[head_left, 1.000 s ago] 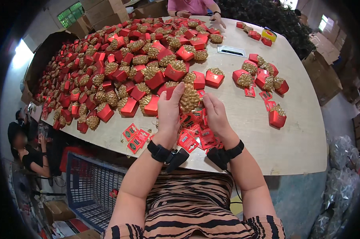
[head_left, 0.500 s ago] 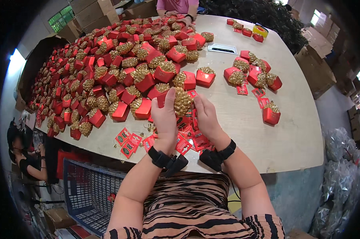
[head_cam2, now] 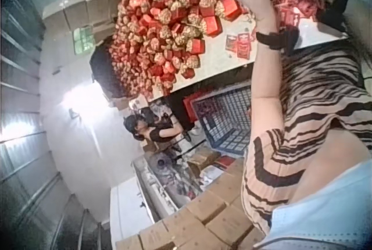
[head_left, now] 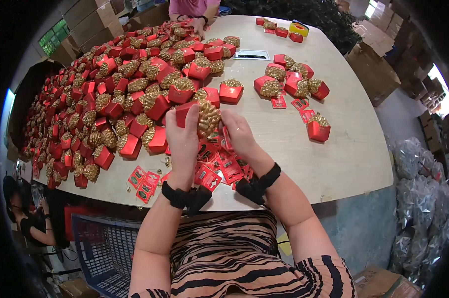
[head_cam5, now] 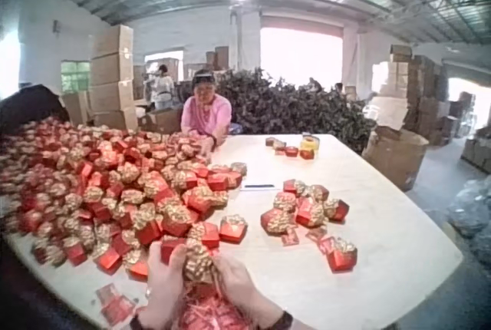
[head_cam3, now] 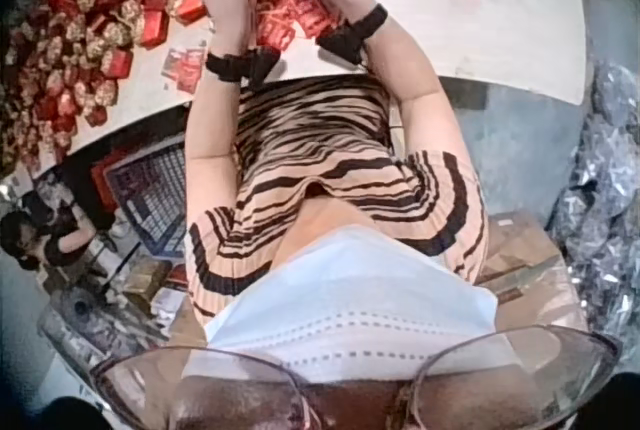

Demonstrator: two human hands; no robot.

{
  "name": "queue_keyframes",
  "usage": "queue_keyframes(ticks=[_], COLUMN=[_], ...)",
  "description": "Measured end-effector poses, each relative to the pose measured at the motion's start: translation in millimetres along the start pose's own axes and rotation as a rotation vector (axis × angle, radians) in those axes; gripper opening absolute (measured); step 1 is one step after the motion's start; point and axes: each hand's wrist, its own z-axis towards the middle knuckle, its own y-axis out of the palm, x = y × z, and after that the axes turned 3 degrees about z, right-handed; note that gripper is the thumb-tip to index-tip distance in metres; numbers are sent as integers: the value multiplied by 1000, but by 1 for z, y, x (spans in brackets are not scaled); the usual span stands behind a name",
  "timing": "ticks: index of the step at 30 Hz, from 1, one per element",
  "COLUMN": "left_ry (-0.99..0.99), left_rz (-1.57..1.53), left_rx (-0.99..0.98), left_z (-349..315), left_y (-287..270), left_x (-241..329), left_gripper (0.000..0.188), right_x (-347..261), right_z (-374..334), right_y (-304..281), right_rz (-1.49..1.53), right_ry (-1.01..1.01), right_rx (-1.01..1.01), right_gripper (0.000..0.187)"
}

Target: The person repeatedly picks up small red boxes and gold decorative toppers, inserts the toppers into the boxes, and places the assembled units on a table. The person also handles small red packets, placing them into the boxes alongside the toppers. The process is repetitive and performed by hand without tools.

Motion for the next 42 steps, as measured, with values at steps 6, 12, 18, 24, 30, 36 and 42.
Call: queue_keyframes(ticks=[6,12,18,24,30,36,42], left_ry=[256,587,617,552,298,185,330], left_rz=[460,1094,1200,1239,1359,1350,1233], left_rx=[-177,-637,-743,-543,-126,-236,65], left_z=[-2,-53,-83,-88,-95,-88,-66], left_y=[-14,-23,-29,-97,-196,-189,-207], left_x=[-12,-5,-4,13,-8,-29,-31], left_gripper=[47,60,72,77,102,90,39], right_x=[26,50,18,11,6,21,16], right_z=[29,38,30,20,21,20,18], right_y=[-66,-91,-68,-50,-48,-48,-42], right_rz=[-108,-760,-559,-527,-562,-475,-430], right_ry=[-65,-267,-163,-68,-22,-17,26], right_rx=[462,719,400,66,66,74,116], right_gripper=[32,40,25,15,16,17,17])
